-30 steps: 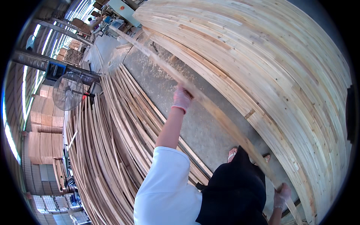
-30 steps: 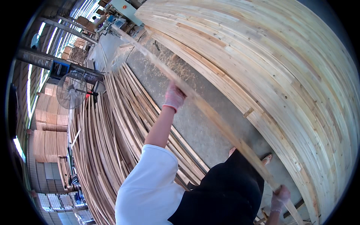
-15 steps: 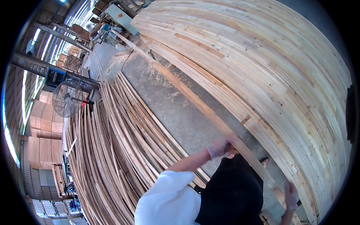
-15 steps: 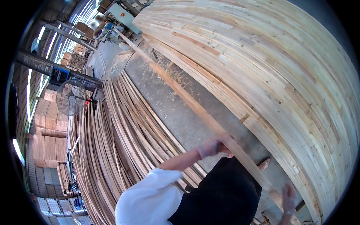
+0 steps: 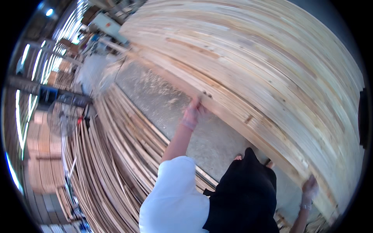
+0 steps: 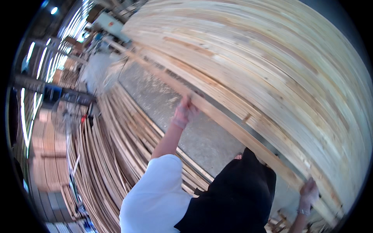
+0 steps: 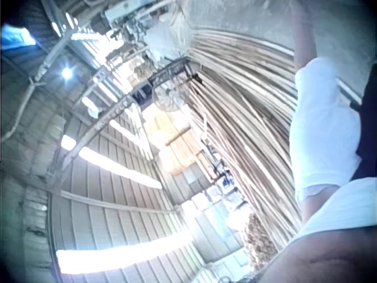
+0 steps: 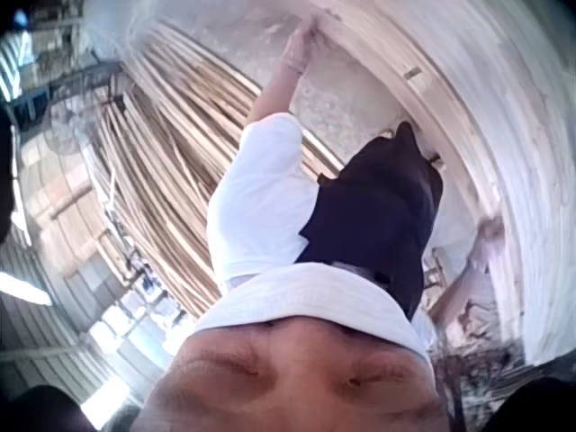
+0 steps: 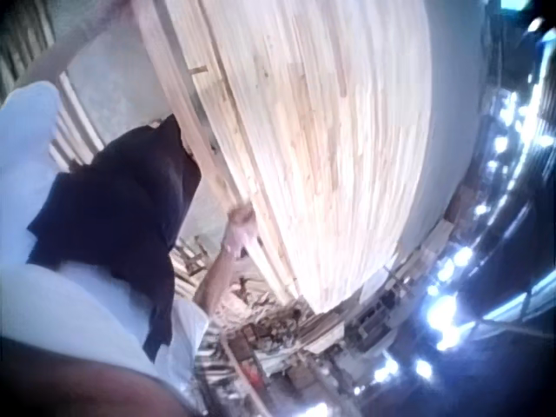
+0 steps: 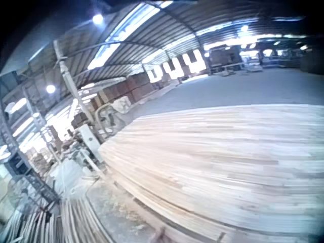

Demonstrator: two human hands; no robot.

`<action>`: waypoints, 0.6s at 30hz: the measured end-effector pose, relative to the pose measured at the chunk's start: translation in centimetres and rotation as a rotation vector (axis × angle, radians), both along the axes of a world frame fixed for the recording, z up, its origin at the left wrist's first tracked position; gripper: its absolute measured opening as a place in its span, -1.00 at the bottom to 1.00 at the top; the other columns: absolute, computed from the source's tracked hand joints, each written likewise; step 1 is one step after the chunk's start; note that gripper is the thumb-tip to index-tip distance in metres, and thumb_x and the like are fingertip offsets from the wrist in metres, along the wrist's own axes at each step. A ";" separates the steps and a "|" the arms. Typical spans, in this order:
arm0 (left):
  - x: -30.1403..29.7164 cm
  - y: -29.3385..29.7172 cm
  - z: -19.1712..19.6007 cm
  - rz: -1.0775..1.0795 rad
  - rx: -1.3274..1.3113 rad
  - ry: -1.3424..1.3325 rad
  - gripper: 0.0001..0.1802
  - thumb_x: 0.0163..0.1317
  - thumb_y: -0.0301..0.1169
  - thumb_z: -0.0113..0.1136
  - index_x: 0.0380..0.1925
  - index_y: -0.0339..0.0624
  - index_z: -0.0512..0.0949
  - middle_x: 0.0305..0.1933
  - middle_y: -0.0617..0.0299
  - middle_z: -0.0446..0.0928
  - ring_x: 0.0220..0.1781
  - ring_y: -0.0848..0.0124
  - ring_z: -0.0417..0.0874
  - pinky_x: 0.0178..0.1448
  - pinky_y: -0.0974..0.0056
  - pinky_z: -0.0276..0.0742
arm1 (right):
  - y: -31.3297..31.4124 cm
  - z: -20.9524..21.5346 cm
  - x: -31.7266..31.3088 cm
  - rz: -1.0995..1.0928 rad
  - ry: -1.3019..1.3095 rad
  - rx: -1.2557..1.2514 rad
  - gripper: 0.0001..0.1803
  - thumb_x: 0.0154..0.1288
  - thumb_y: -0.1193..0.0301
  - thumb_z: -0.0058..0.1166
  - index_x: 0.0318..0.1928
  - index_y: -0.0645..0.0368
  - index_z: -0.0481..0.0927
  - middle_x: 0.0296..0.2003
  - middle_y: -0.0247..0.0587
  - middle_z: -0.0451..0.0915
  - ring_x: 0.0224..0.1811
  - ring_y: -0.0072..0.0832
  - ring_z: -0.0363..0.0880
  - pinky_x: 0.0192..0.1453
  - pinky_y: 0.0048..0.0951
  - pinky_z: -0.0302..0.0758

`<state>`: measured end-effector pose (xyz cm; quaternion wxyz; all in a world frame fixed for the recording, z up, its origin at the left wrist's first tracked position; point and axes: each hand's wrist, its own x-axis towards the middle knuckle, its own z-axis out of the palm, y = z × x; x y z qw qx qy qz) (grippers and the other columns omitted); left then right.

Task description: The person picks up long wooden strips one by one and places them onto a large stack of boards on a workbench.

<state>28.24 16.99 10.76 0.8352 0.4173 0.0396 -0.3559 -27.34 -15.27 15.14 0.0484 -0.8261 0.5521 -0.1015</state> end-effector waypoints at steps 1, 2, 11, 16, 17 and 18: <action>-3.2 -0.8 -1.1 -0.207 0.021 0.003 -0.45 0.39 -0.10 0.11 0.21 -0.25 0.39 0.11 0.14 0.56 0.14 0.35 0.57 0.19 0.31 0.55 | 0.8 1.1 2.7 0.053 -0.088 0.263 -0.53 0.47 0.08 -0.10 -0.39 0.19 0.61 -0.59 -0.03 0.57 -0.55 -0.17 0.58 -0.43 -0.15 0.45; -6.1 -2.5 -2.2 -0.597 0.237 -0.412 -0.43 0.37 -0.14 0.14 0.26 -0.23 0.35 0.18 0.12 0.52 0.16 0.32 0.55 0.22 0.28 0.53 | 1.9 2.1 5.1 0.025 -0.195 0.379 -0.56 0.45 0.10 -0.05 -0.44 0.17 0.59 -0.61 -0.06 0.58 -0.54 -0.14 0.59 -0.41 -0.12 0.48; -31.8 -15.8 -2.2 -1.558 -0.264 0.292 -0.38 0.21 -0.26 0.32 0.26 -0.14 0.38 0.20 0.14 0.50 0.22 0.31 0.52 0.38 0.11 0.37 | 8.3 4.4 19.2 0.654 -0.301 0.417 -0.61 0.30 -0.02 0.03 -0.29 0.06 0.55 -0.49 -0.11 0.60 -0.39 -0.11 0.65 -0.27 -0.09 0.54; -29.7 -15.5 -3.8 -1.139 0.052 0.213 -0.54 0.28 -0.24 0.24 0.14 -0.12 0.47 0.08 0.16 0.59 0.15 0.30 0.58 0.34 0.07 0.42 | 6.5 3.2 19.6 0.780 -0.232 0.341 -0.53 0.24 -0.07 0.05 -0.19 0.09 0.56 -0.35 0.01 0.64 -0.25 -0.08 0.66 -0.11 -0.04 0.54; -28.2 -14.8 -4.5 -1.056 0.116 0.177 -0.57 0.29 -0.24 0.22 0.12 -0.12 0.49 0.05 0.16 0.61 0.14 0.30 0.59 0.34 0.06 0.42 | 5.2 2.7 17.9 0.736 -0.255 0.402 -0.53 0.25 -0.06 0.04 -0.12 0.08 0.55 -0.28 0.00 0.63 -0.18 -0.11 0.65 -0.05 -0.07 0.53; -26.7 -13.6 -5.1 -0.965 0.175 0.184 -0.60 0.30 -0.24 0.21 0.10 -0.11 0.51 0.03 0.17 0.62 0.13 0.30 0.60 0.33 0.05 0.43 | 3.7 2.0 15.7 0.698 -0.205 0.512 -0.53 0.27 -0.05 0.03 -0.06 0.06 0.54 -0.22 0.00 0.63 -0.11 -0.14 0.65 0.00 -0.09 0.52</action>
